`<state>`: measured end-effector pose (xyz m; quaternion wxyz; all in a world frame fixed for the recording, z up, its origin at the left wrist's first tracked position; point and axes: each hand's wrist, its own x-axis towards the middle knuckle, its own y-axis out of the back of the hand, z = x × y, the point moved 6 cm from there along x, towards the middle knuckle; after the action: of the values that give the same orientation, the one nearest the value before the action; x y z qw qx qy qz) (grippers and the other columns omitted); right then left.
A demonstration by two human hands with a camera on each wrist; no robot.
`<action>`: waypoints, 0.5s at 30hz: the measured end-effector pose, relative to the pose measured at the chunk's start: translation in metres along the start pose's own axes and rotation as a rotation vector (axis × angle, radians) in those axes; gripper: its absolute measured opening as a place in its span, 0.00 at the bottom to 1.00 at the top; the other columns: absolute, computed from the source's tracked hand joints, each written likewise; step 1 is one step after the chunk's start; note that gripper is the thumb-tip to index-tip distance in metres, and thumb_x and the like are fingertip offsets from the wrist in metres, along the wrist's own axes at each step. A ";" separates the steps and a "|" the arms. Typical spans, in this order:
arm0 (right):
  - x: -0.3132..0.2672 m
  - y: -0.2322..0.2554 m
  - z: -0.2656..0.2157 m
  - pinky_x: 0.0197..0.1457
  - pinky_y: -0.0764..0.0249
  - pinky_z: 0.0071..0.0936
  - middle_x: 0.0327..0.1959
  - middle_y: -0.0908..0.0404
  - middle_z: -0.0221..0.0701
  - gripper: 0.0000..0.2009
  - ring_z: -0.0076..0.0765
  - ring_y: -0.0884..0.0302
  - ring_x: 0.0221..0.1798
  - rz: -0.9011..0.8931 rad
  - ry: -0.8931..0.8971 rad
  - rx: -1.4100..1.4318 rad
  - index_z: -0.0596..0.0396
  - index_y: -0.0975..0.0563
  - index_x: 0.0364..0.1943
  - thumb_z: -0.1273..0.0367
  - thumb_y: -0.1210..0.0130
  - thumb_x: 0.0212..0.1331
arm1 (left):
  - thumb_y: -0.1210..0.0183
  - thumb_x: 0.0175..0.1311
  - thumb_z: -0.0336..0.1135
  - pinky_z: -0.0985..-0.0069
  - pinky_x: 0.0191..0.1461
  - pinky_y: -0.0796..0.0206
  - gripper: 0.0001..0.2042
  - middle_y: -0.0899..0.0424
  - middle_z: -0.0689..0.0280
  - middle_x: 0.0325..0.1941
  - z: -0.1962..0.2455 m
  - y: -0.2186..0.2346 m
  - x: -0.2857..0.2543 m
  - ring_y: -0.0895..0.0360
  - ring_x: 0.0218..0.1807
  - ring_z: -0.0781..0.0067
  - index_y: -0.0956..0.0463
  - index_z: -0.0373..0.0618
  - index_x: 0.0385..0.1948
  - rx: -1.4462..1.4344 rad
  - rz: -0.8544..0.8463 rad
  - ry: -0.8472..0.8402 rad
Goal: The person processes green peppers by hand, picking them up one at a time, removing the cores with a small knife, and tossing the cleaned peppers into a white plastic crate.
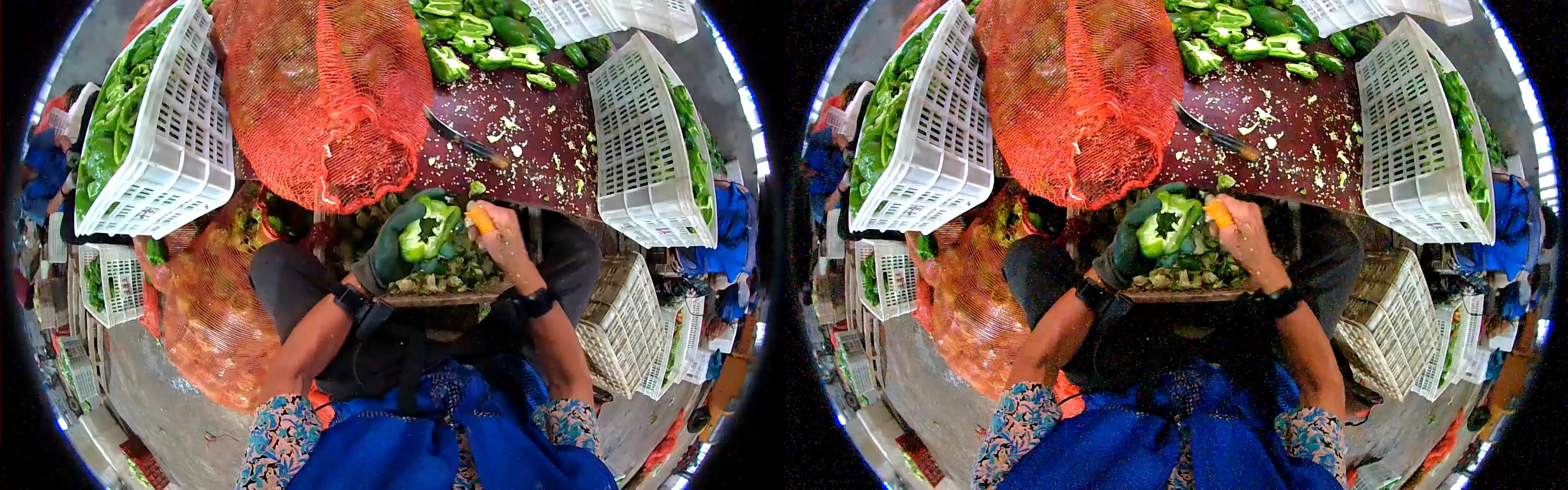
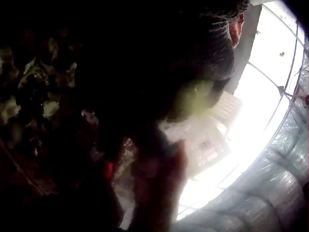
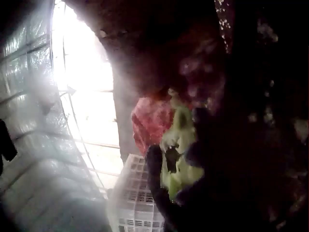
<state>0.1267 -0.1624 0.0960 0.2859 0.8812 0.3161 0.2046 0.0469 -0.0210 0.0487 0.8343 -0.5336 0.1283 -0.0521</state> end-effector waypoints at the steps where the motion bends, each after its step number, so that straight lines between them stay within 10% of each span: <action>1: -0.002 0.008 -0.006 0.33 0.29 0.44 0.23 0.27 0.42 0.08 0.52 0.25 0.29 0.082 0.063 -0.120 0.59 0.27 0.37 0.78 0.48 0.51 | 0.47 0.68 0.48 0.68 0.30 0.20 0.27 0.22 0.58 0.55 0.001 -0.005 0.000 0.16 0.42 0.58 0.40 0.48 0.65 0.010 -0.041 -0.002; 5: -0.017 0.022 -0.029 0.33 0.27 0.40 0.26 0.23 0.39 0.09 0.47 0.24 0.28 0.430 0.177 -0.360 0.56 0.25 0.37 0.76 0.49 0.50 | 0.48 0.68 0.43 0.66 0.39 0.20 0.30 0.26 0.56 0.60 0.008 -0.013 -0.006 0.18 0.48 0.57 0.46 0.48 0.70 0.073 -0.102 -0.010; 10: -0.016 -0.035 -0.032 0.17 0.39 0.15 0.17 0.23 0.25 0.15 0.15 0.34 0.14 0.038 -0.546 0.776 0.57 0.21 0.32 0.60 0.48 0.70 | 0.45 0.64 0.39 0.70 0.63 0.35 0.31 0.27 0.62 0.59 0.012 -0.005 -0.004 0.28 0.59 0.69 0.43 0.47 0.69 0.476 0.022 -0.170; 15: -0.020 -0.062 -0.020 0.16 0.45 0.17 0.21 0.25 0.27 0.11 0.16 0.38 0.15 0.004 -0.892 1.165 0.56 0.23 0.36 0.63 0.50 0.70 | 0.43 0.62 0.35 0.72 0.66 0.40 0.31 0.28 0.63 0.61 0.021 -0.008 -0.012 0.30 0.60 0.72 0.41 0.47 0.69 0.711 0.084 -0.214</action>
<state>0.0743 -0.1289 0.0682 -0.1280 0.8903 0.2256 -0.3744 0.0415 -0.0032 0.0667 0.9776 -0.2072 0.0360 -0.0029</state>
